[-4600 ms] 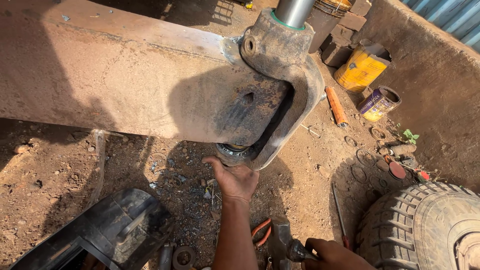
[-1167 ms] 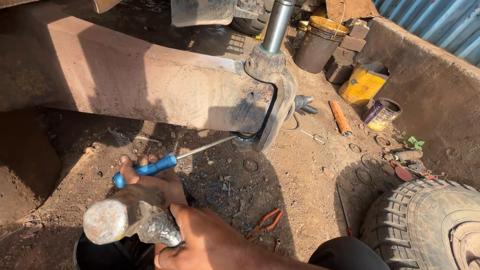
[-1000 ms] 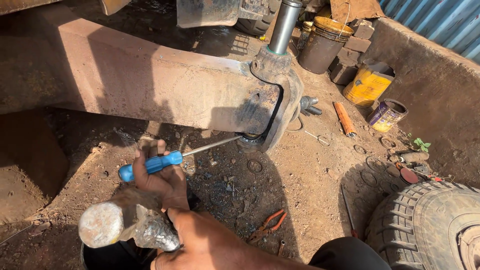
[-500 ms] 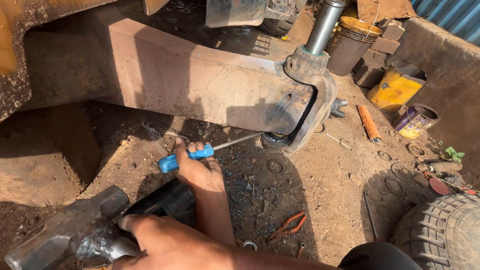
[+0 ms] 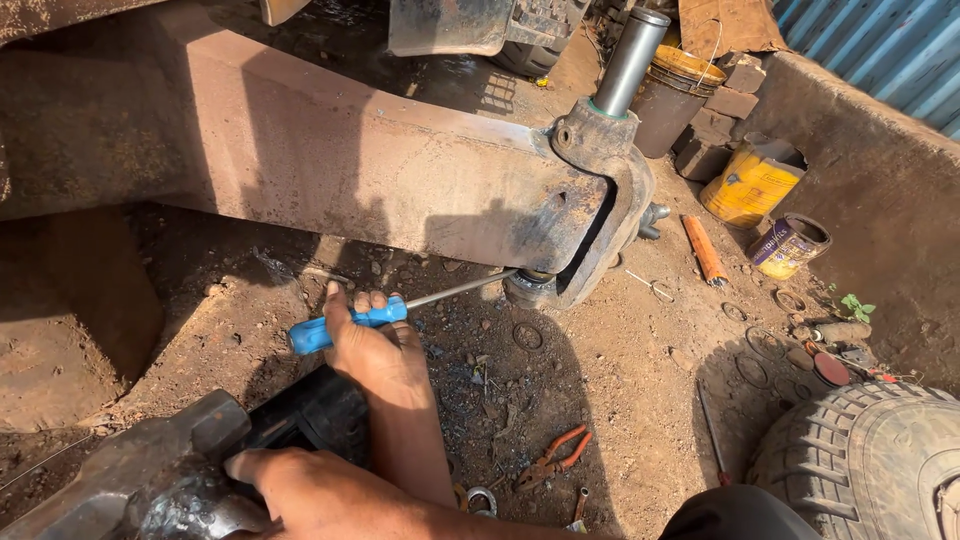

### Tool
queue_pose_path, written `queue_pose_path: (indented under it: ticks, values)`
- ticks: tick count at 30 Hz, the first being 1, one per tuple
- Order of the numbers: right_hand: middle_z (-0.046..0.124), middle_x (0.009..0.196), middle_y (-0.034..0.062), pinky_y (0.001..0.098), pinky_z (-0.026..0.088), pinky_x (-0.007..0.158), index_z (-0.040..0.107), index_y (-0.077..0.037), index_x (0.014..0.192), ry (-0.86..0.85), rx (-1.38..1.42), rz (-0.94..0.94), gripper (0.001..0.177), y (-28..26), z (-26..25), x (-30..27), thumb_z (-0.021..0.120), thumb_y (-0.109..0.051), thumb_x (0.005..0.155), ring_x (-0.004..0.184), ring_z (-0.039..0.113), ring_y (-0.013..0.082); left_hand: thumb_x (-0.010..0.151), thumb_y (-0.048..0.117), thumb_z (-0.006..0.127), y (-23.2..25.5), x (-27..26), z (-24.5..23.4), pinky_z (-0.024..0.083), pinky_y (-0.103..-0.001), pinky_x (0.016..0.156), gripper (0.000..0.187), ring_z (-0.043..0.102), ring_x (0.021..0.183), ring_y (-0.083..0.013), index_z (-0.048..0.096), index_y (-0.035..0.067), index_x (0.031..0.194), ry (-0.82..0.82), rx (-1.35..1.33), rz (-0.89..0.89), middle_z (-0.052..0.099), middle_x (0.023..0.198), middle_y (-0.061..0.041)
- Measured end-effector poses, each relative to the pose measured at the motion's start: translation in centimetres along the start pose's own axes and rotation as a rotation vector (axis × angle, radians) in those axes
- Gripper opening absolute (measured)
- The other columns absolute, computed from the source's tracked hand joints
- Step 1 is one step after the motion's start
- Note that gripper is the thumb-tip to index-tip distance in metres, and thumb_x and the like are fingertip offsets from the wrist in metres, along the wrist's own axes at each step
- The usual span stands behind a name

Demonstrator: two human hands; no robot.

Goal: Repairing a heavy machinery joint by installing washers and pins using a hammer and screwdriver.

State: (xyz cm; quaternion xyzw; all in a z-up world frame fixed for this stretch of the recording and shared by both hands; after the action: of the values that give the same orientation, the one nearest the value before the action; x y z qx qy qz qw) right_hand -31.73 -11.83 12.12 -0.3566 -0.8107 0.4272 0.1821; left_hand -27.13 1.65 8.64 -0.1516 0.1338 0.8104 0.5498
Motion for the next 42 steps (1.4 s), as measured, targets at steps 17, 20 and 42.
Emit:
queue_pose_path:
  ticks: [17, 20, 42]
  values:
    - [0.068, 0.096, 0.0227, 0.0505, 0.056, 0.080, 0.057, 0.007, 0.122, 0.171, 0.382, 0.541, 0.042, -3.4, -2.8, 2.7, 0.066, -0.025, 0.096, 0.089, 0.069, 0.0362, 0.095, 0.014, 0.064, 0.0, 0.0, 0.7, 0.045, -0.032, 0.054, 0.011, 0.051, 0.057, -0.0144, 0.066, 0.005, 0.101, 0.082, 0.039, -0.013, 0.052, 0.064, -0.002]
    - [0.067, 0.093, 0.0218, 0.0547, 0.057, 0.076, 0.055, 0.006, 0.119, 0.249, 0.482, 0.660, 0.037, -2.6, -2.6, 3.2, 0.065, -0.023, 0.098, 0.085, 0.068, 0.0391, 0.095, 0.015, 0.066, -0.7, 1.1, -0.4, 0.044, -0.032, 0.053, 0.011, 0.050, 0.057, -0.0145, 0.061, 0.006, 0.098, 0.067, 0.018, -0.010, 0.050, 0.064, -0.001]
    - [0.067, 0.101, 0.0252, 0.0465, 0.057, 0.071, 0.054, 0.010, 0.122, 0.077, 0.396, 0.567, 0.036, -5.0, -2.6, 7.5, 0.060, -0.020, 0.102, 0.091, 0.070, 0.0380, 0.093, 0.010, 0.064, -0.3, 2.2, 2.1, 0.042, -0.028, 0.043, 0.008, 0.047, 0.048, -0.0118, 0.067, 0.005, 0.099, 0.075, 0.112, -0.013, 0.048, 0.061, 0.000]
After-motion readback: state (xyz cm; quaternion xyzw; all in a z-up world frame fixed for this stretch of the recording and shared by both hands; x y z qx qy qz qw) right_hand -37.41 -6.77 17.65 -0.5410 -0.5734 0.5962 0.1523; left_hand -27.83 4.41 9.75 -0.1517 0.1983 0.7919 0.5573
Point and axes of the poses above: each hand's wrist, its own x-axis towards the middle knuckle, its own z-axis out of the palm, y = z × x, the point moved 8 cm from there along x, towards the middle knuckle
